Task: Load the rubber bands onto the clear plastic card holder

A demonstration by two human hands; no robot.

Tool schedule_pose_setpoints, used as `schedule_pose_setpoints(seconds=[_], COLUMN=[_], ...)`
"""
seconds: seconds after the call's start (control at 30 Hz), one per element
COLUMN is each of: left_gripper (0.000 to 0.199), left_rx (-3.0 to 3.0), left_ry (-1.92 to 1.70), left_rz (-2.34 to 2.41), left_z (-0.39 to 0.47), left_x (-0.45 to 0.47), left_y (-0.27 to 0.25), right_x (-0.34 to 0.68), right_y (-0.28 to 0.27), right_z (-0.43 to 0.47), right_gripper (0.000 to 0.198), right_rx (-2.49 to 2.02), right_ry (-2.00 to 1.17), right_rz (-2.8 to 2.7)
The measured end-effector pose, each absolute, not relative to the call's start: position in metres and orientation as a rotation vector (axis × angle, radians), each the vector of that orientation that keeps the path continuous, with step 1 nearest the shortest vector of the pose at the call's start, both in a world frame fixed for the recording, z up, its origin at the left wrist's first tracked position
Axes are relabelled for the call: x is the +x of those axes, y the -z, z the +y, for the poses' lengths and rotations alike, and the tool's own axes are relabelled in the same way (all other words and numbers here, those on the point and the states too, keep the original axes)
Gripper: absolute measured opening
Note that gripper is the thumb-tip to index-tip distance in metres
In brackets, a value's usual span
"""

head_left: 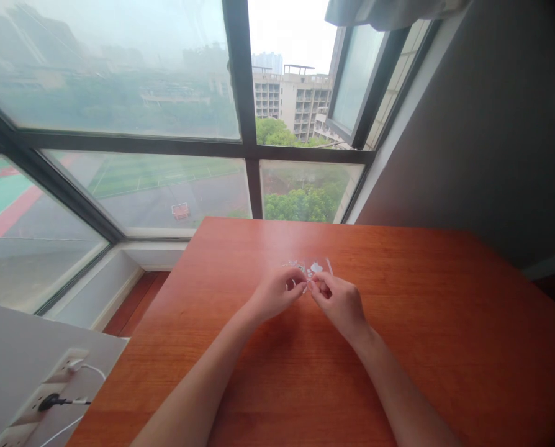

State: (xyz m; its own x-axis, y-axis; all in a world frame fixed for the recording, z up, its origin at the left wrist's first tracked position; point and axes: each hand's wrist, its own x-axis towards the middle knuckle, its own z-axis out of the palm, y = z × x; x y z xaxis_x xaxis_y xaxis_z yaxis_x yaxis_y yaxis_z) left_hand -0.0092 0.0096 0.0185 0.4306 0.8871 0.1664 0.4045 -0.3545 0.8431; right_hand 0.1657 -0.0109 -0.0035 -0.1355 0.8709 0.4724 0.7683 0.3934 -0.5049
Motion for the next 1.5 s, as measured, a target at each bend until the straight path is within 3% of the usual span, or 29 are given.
schedule_pose_setpoints(seconds=[0.4,0.67,1.17,1.27,1.5], left_gripper=[0.022,0.013,0.014,0.022,0.067], left_rx=[1.859,1.926,2.135,2.096,2.056], left_ry=[-0.827,-0.873,-0.983,-0.981,-0.719], left_rz=[1.101,1.13,1.432,1.469,1.386], left_z=[0.01,0.012,0.02,0.024,0.026], left_x=[-0.011,-0.012,-0.03,-0.038,-0.049], left_y=[-0.024,-0.019,-0.014,-0.015,-0.004], right_x=[0.166,0.165,0.183,0.188,0.188], right_y=[0.002,0.001,0.006,0.011,0.015], right_z=[-0.013,-0.013,0.0,0.005,0.004], right_gripper=[0.011,0.013,0.018,0.021,0.019], right_rx=[-1.363,-1.35,-1.67,-1.743,-1.827], right_ry=[-0.138,-0.168,-0.272,-0.297,-0.285], right_rz=[-1.911,-1.904,-1.883,-1.938,-2.032])
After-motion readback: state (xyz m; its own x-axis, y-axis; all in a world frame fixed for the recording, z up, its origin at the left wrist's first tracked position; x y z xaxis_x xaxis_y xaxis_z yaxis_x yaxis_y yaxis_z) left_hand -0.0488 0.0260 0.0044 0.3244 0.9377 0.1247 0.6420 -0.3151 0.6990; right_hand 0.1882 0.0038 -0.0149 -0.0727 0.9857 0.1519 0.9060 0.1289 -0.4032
